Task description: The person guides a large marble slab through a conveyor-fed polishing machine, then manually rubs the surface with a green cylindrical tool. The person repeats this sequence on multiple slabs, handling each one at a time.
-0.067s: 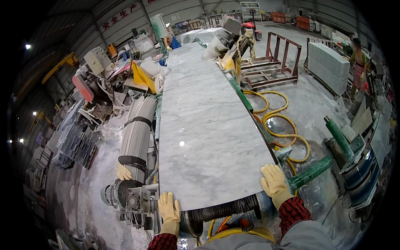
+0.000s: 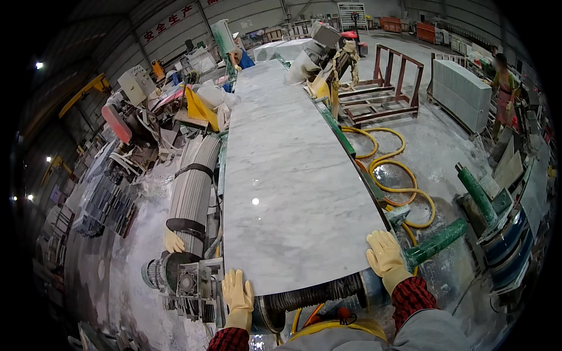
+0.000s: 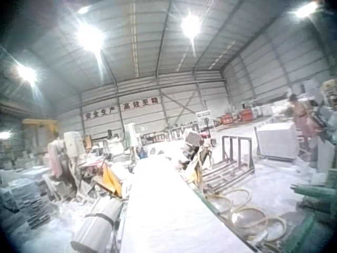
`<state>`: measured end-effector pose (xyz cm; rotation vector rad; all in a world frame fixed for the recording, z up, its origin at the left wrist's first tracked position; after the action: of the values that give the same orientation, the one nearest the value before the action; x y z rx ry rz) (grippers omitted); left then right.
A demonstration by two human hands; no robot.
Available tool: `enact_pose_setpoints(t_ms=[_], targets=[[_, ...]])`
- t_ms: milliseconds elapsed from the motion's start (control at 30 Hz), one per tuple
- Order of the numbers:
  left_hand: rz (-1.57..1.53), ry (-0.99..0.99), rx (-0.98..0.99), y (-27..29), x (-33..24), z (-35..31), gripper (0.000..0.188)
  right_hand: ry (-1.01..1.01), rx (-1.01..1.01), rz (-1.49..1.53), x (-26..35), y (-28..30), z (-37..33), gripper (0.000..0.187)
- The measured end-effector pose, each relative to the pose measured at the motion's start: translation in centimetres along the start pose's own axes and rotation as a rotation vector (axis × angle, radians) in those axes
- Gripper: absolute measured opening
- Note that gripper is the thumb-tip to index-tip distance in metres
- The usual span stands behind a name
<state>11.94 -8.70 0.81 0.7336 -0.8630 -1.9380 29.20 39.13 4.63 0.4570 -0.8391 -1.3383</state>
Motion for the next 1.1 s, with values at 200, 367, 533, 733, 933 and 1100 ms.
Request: enact_pose_setpoints(t_ms=[200,367,533,733,933,1100], targets=[[-0.022,0.005,0.013,0.3,-0.2,0.0,0.05,0.012,-0.031,-0.017,0.1,0.1,-0.4,0.047],[-0.041,0.04,0.043,0.0,0.3,-0.7,0.054,-0.018,0.01,0.002,0.1,0.2,-0.3,0.047],[-0.008,0.006,0.004,0.2,0.1,-0.7,0.05,0.011,-0.046,-0.005,0.4,0.5,-0.4,0.045],[-0.021,0.009,-0.009,0.6,-0.2,-0.7,0.05,0.004,-0.041,0.013,0.5,0.7,-0.4,0.044],[-0.027,0.021,0.003,0.4,0.1,-1.2,0.05,0.017,-0.054,-0.022,0.7,0.7,-0.7,0.043],[-0.025,0.022,0.006,0.3,0.1,-1.3,0.05,0.023,-0.053,-0.024,0.9,1.1,-0.6,0.043]])
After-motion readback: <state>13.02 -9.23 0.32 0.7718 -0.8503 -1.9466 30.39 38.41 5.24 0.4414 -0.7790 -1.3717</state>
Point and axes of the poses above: each hand's wrist, its own z-axis towards the middle knuckle, its own y-axis out of the back of the hand, x = y × z, the point moved 3 cm from there along z, towards the middle knuckle, and after that the axes turned 11 degrees about -x, right-handed, at the moved point
